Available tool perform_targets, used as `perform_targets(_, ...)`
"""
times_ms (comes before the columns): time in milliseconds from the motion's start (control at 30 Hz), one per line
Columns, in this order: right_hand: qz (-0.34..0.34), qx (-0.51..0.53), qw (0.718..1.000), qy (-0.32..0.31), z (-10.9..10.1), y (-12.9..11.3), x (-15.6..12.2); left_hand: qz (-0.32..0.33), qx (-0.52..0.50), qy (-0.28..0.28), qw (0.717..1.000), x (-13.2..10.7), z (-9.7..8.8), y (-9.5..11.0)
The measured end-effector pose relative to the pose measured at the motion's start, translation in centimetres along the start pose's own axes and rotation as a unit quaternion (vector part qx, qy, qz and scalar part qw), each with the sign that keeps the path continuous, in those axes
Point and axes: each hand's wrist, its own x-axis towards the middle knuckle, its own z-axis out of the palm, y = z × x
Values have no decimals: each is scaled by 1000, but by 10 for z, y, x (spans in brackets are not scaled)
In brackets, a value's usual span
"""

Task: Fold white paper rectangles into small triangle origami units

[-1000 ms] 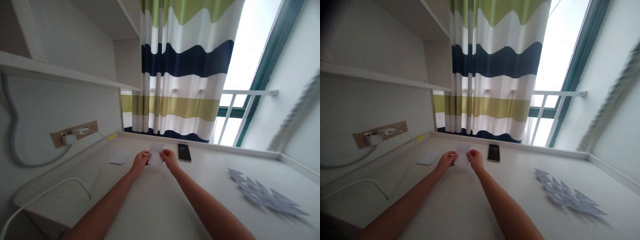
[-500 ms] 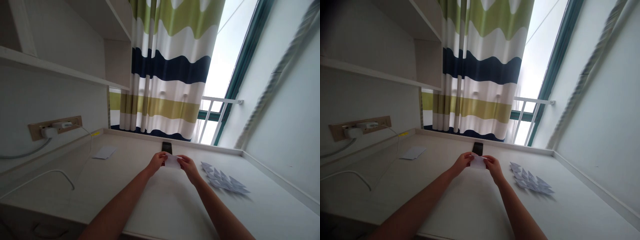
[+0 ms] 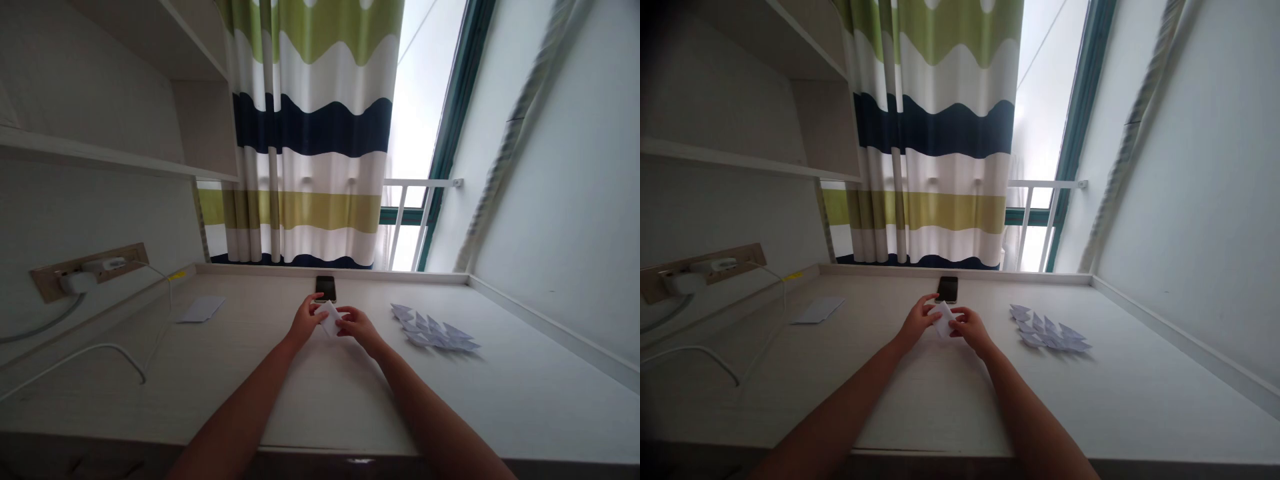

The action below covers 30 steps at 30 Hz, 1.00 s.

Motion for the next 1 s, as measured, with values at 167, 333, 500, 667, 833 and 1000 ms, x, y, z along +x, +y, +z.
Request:
perform_targets(167, -4, 38, 999, 0, 3, -1, -7, -65, -57, -18, 996, -4, 4, 1)
perform_targets(333, -9, 28, 1000, 10, 2, -3, -11, -77, -28, -21, 996, -8, 6, 2)
perform_targets(500, -35, -13, 999, 31, 0, -2, -12, -50, 13, -47, 998, -10, 6, 3)
perform_targets(667, -39, -12, 999, 27, -3, 1, -8, -59, 12, -49, 997, -11, 6, 5)
perform_targets(833, -38, -15, 999, 33, -3, 1, -8, -65, 12, -51, 997, -12, 6, 9)
perform_targets(1000, -45, -17, 998, 40, -3, 0, -8, -66, -11, -64, 996, -13, 6, 10)
